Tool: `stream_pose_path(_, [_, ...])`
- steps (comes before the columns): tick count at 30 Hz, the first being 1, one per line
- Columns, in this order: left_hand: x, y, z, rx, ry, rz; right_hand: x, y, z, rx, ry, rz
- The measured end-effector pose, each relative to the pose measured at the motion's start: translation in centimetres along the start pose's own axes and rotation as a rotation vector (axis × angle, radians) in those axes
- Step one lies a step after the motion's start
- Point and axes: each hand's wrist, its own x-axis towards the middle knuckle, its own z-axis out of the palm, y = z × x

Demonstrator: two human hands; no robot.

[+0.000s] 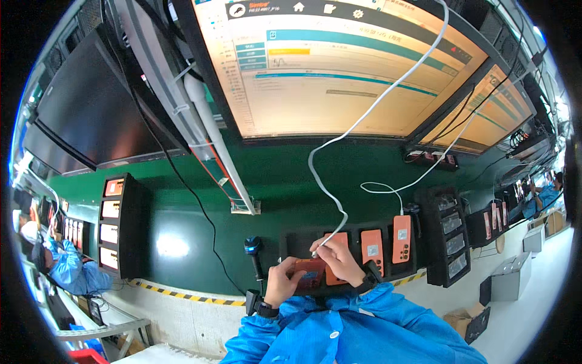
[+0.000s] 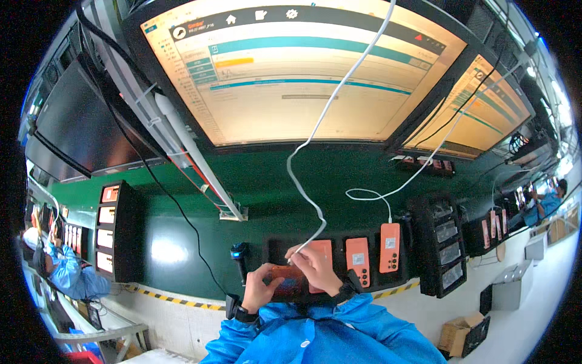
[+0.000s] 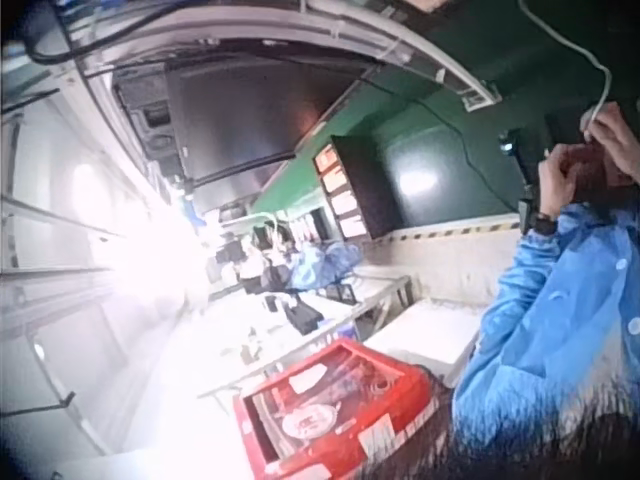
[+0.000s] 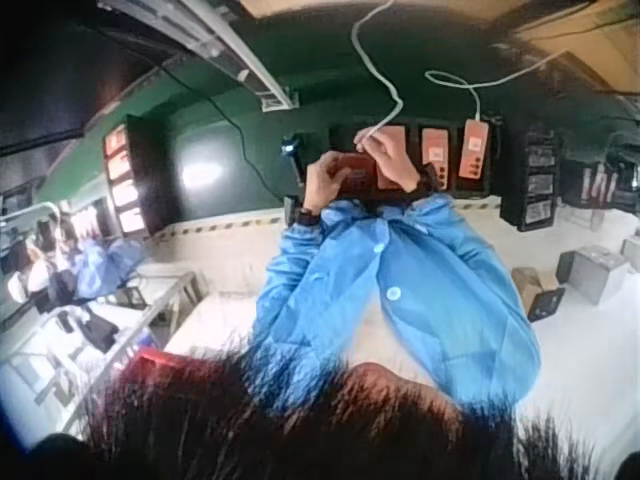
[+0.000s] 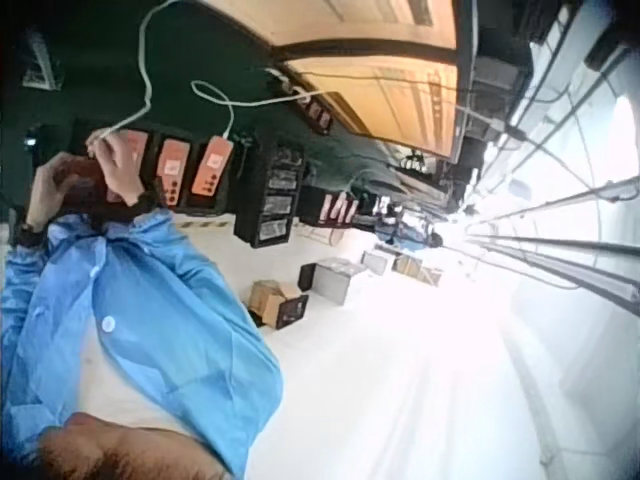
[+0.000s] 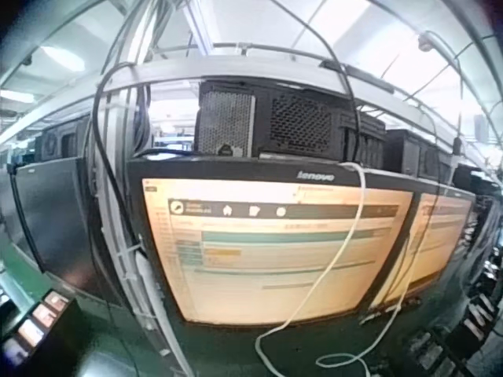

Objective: The recorder is performing functional testing and scanning of smartphones on a production line in a factory.

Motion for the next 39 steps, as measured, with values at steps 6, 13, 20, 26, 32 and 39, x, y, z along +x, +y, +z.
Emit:
stream_pose_path(6, [-0.7, -0.3, 0.1, 0.007, -0.006, 0.059, -0.1, -2.5, 0.0, -0.328, -0.024, -0.108])
stream_pose_path(13, [-1.1, -0.8, 0.5, 0.017, 0.009, 0.089, -0.7, -4.3, -0.3, -0.615, -0.139, -0.106])
stream_pose_path(20, [-0.7, -0.5, 0.1, -0.027, -0.031, 0.013, -1.5, 0.2, 0.4, -0.562, 0.014, -0.180])
stream_pose_path(26, [4.3, -2.7, 3.1, -0.467, 0.261, -0.088, -11.5, 4.2, -3.9, -0.170, 0.654, 0.163])
stream_pose_path(32, [1.5, -1.2, 6.4, -0.205, 0.183, 0.083, -28.8, 10.5, -9.5, -0.062, 1.007, 0.587])
stream_pose_path(39, [-3.2, 3.1, 15.5, -0.367, -0.498, -0.263, -48.5, 23.4, -0.1, 0.270, 1.175, 1.283])
